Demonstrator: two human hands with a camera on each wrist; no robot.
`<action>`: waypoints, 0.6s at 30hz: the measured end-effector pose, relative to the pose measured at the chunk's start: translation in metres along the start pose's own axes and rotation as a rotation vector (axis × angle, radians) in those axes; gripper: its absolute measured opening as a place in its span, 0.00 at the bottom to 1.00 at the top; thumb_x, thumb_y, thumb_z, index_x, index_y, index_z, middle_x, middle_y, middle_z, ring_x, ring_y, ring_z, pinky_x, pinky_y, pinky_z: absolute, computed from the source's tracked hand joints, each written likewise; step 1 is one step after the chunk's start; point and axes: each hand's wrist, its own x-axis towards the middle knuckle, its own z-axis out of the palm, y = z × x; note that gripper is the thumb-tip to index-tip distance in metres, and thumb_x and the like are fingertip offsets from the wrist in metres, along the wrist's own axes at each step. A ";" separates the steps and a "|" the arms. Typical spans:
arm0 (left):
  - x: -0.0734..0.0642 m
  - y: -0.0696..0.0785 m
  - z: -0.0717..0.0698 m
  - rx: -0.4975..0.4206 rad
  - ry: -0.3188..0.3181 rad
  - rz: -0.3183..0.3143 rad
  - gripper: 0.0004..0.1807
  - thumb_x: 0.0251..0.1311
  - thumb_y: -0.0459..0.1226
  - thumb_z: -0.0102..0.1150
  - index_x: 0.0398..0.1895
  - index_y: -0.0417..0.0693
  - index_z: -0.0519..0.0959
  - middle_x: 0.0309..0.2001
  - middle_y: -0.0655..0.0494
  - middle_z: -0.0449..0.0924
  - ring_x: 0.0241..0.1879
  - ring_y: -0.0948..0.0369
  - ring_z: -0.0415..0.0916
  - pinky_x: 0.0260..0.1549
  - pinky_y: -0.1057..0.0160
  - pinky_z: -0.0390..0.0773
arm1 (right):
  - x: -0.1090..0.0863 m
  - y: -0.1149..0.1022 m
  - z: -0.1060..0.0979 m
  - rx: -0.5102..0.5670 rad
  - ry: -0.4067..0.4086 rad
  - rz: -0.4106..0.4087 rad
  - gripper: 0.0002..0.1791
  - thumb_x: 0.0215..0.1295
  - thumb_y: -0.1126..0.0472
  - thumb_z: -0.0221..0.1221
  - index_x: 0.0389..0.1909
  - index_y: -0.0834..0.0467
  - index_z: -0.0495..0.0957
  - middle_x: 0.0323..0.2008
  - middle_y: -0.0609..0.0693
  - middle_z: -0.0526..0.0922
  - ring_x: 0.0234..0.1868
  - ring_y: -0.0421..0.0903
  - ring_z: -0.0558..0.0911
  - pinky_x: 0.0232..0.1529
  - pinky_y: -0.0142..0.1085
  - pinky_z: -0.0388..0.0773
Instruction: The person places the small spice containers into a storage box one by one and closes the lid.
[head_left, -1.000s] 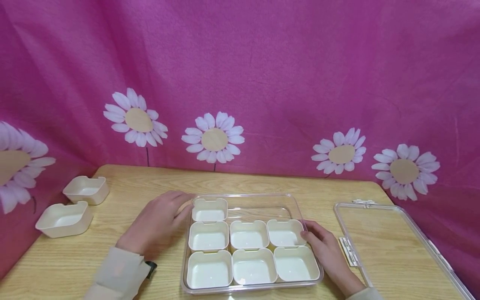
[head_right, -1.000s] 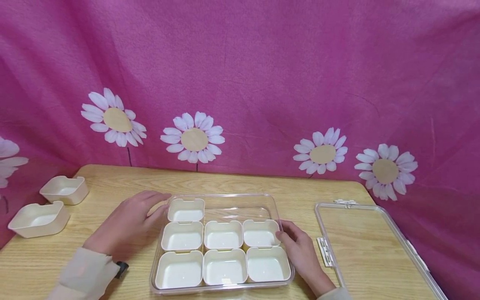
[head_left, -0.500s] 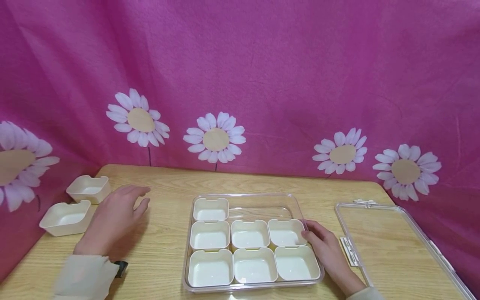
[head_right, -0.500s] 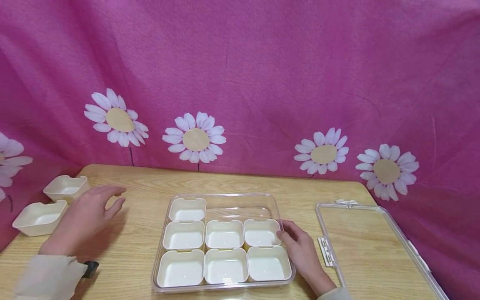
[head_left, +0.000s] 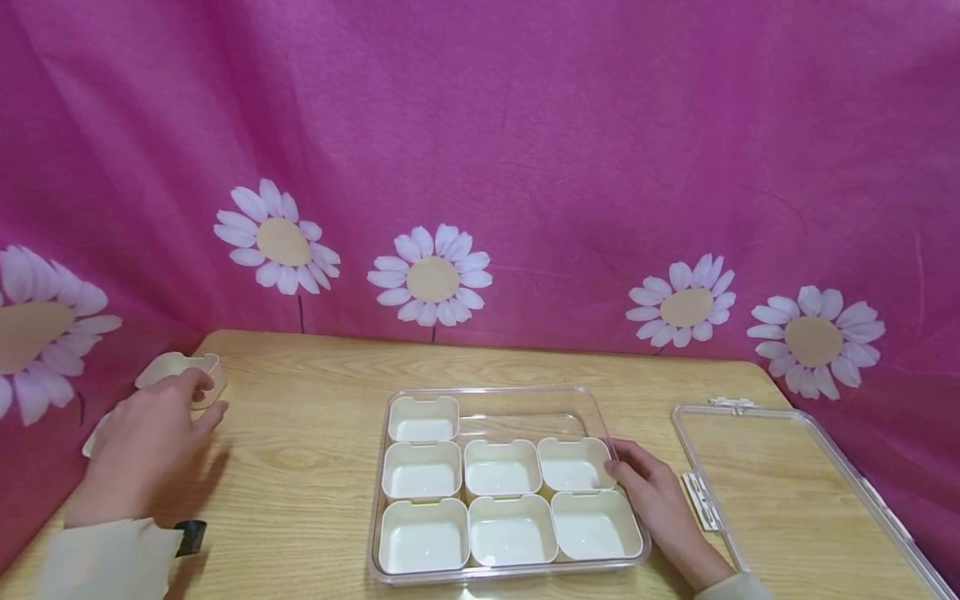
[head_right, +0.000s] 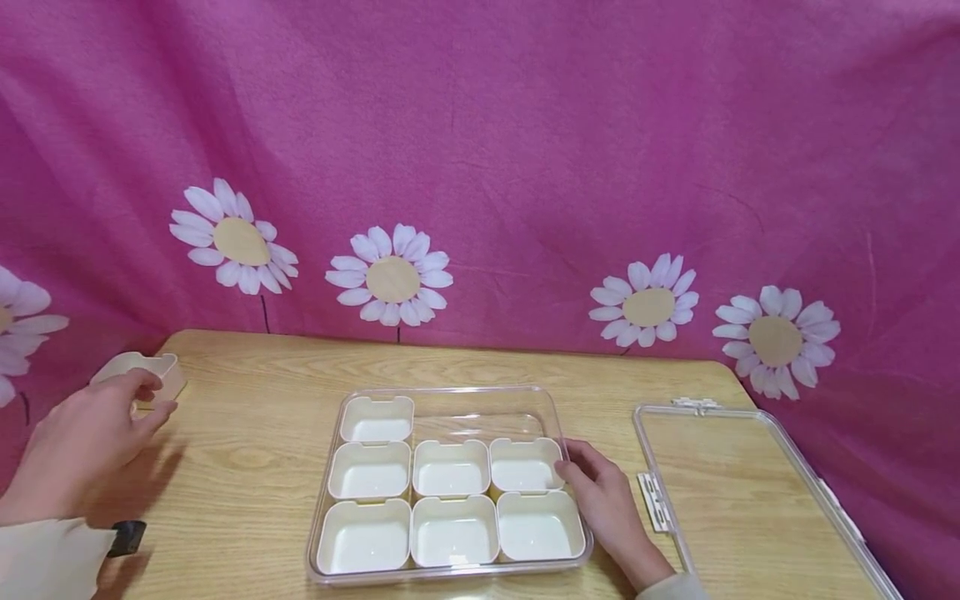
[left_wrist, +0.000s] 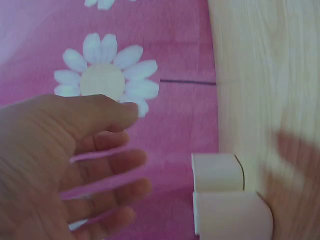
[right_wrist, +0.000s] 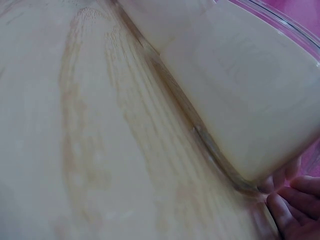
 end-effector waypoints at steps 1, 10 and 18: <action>-0.001 -0.003 -0.001 0.004 -0.017 -0.019 0.19 0.63 0.42 0.65 0.49 0.40 0.75 0.41 0.34 0.86 0.33 0.33 0.81 0.25 0.37 0.74 | 0.000 0.000 0.000 -0.005 0.000 -0.001 0.23 0.76 0.58 0.55 0.68 0.59 0.76 0.67 0.57 0.80 0.53 0.19 0.73 0.57 0.18 0.69; -0.006 -0.026 -0.002 0.013 -0.117 -0.076 0.28 0.57 0.43 0.70 0.45 0.29 0.69 0.33 0.32 0.80 0.35 0.29 0.76 0.29 0.33 0.74 | 0.000 -0.002 -0.003 -0.018 0.000 0.004 0.23 0.76 0.57 0.55 0.68 0.58 0.76 0.68 0.57 0.80 0.55 0.22 0.74 0.56 0.17 0.68; -0.006 -0.036 0.000 0.035 -0.200 -0.057 0.12 0.54 0.41 0.67 0.30 0.43 0.75 0.27 0.41 0.77 0.36 0.36 0.75 0.30 0.39 0.74 | -0.001 -0.001 -0.002 -0.005 -0.002 0.010 0.23 0.76 0.57 0.55 0.68 0.58 0.76 0.68 0.57 0.80 0.55 0.23 0.74 0.56 0.17 0.68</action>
